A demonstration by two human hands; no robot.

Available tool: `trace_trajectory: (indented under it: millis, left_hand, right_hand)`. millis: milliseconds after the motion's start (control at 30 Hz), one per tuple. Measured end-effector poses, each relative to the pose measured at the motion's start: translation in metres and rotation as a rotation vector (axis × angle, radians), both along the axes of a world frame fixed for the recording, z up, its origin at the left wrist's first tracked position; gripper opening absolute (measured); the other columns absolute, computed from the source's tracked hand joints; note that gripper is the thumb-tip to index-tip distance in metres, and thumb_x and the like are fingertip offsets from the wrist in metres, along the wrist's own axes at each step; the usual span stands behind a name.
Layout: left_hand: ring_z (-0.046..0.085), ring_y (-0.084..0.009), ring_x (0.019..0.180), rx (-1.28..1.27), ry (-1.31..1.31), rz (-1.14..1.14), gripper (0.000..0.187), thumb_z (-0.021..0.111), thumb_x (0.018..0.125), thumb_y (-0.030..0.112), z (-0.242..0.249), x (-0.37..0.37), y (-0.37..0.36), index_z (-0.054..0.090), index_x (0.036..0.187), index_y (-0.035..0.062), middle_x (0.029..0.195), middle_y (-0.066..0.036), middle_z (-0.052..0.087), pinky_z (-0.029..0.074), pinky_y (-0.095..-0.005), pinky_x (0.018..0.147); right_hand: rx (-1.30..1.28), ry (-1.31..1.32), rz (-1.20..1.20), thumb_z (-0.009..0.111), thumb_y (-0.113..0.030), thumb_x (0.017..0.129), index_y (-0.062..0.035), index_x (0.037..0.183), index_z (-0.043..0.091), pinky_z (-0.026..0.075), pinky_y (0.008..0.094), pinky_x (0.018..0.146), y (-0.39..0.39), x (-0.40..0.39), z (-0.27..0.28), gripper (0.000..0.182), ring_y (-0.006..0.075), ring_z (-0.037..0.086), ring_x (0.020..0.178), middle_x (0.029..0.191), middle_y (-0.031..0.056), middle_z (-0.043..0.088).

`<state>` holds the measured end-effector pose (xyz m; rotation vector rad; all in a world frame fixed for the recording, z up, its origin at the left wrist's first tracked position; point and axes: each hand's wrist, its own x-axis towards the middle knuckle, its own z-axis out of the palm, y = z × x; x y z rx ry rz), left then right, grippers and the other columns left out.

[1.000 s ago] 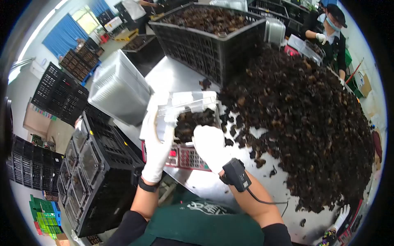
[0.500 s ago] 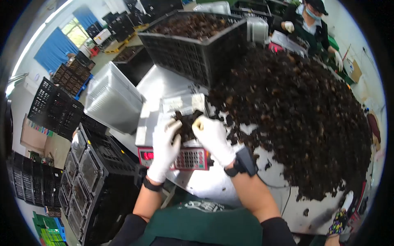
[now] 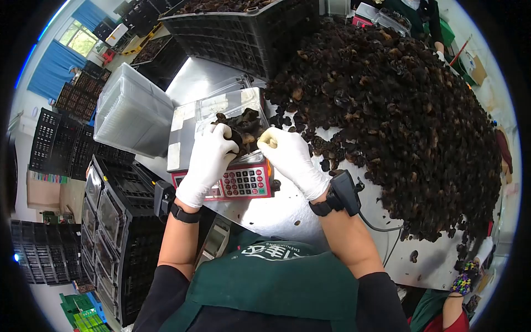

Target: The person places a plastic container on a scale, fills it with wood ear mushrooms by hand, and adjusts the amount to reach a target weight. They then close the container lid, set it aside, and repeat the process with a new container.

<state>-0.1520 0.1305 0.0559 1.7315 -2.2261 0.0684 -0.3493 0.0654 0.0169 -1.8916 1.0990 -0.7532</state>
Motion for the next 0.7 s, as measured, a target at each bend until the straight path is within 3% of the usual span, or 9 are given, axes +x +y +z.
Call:
trace_trajectory:
  millis: [33, 200, 333, 400, 467, 700]
  left_hand:
    - [0.054, -0.0273, 0.096, 0.005, 0.027, -0.011, 0.013, 0.074, 0.067, 0.005, 0.001, 0.003, -0.002, 0.071, 0.079, 0.0091, 0.097, -0.007, 0.057, 0.045, -0.0392, 0.083]
    - [0.056, -0.0283, 0.11, -0.053, 0.501, 0.083, 0.012, 0.077, 0.072, 0.009, -0.008, 0.021, 0.002, 0.07, 0.081, 0.0072, 0.109, -0.009, 0.061, 0.045, -0.0371, 0.093]
    - [0.061, -0.0149, 0.096, 0.085, 1.016, 0.167, 0.009, 0.073, 0.083, 0.006, -0.005, 0.03, 0.008, 0.067, 0.09, 0.0032, 0.099, -0.003, 0.065, 0.048, -0.0296, 0.086]
    - [0.062, -0.0112, 0.089, 0.168, 1.297, 0.206, 0.008, 0.07, 0.088, 0.004, -0.003, 0.026, 0.015, 0.065, 0.094, 0.0018, 0.094, -0.002, 0.065, 0.049, -0.0262, 0.082]
    - [0.062, -0.0098, 0.084, 0.168, 1.355, 0.149, 0.008, 0.067, 0.09, 0.003, 0.004, 0.017, 0.019, 0.064, 0.097, 0.0018, 0.092, -0.001, 0.065, 0.05, -0.024, 0.08]
    - [0.062, -0.0097, 0.083, 0.237, 1.463, 0.078, 0.007, 0.065, 0.092, 0.001, 0.006, 0.003, 0.029, 0.062, 0.098, 0.002, 0.091, -0.002, 0.064, 0.051, -0.0242, 0.078]
  right_hand:
    - [-0.002, -0.023, -0.005, 0.069, -0.02, 0.086, -0.0042, 0.093, 0.07, 0.045, 0.0261, 0.057, 0.0, 0.0, 0.001, 0.018, 0.0092, 0.053, 0.059, 0.067, 0.0048, 0.062]
    - [0.034, -0.067, 0.015, 0.069, -0.02, 0.087, -0.0035, 0.093, 0.07, 0.045, 0.0256, 0.057, 0.001, -0.002, 0.006, 0.018, 0.0076, 0.054, 0.06, 0.066, 0.0043, 0.062]
    - [0.047, -0.091, 0.089, 0.069, -0.023, 0.087, -0.0068, 0.094, 0.069, 0.05, 0.0291, 0.059, 0.001, 0.01, 0.02, 0.017, 0.0151, 0.064, 0.061, 0.07, 0.0076, 0.067]
    - [0.09, -0.225, 0.123, 0.07, -0.024, 0.088, -0.0061, 0.094, 0.069, 0.049, 0.0273, 0.058, 0.003, 0.022, 0.024, 0.019, 0.0116, 0.061, 0.059, 0.068, 0.0058, 0.066]
    - [0.176, -0.33, 0.169, 0.071, -0.024, 0.089, -0.0035, 0.094, 0.068, 0.046, 0.0254, 0.056, 0.007, 0.029, 0.036, 0.021, 0.0074, 0.058, 0.059, 0.066, 0.0033, 0.064]
    - [0.487, -0.426, 0.298, 0.065, -0.013, 0.093, 0.0014, 0.094, 0.065, 0.044, 0.0225, 0.054, 0.01, 0.022, 0.057, 0.015, 0.0051, 0.056, 0.06, 0.067, 0.0018, 0.063]
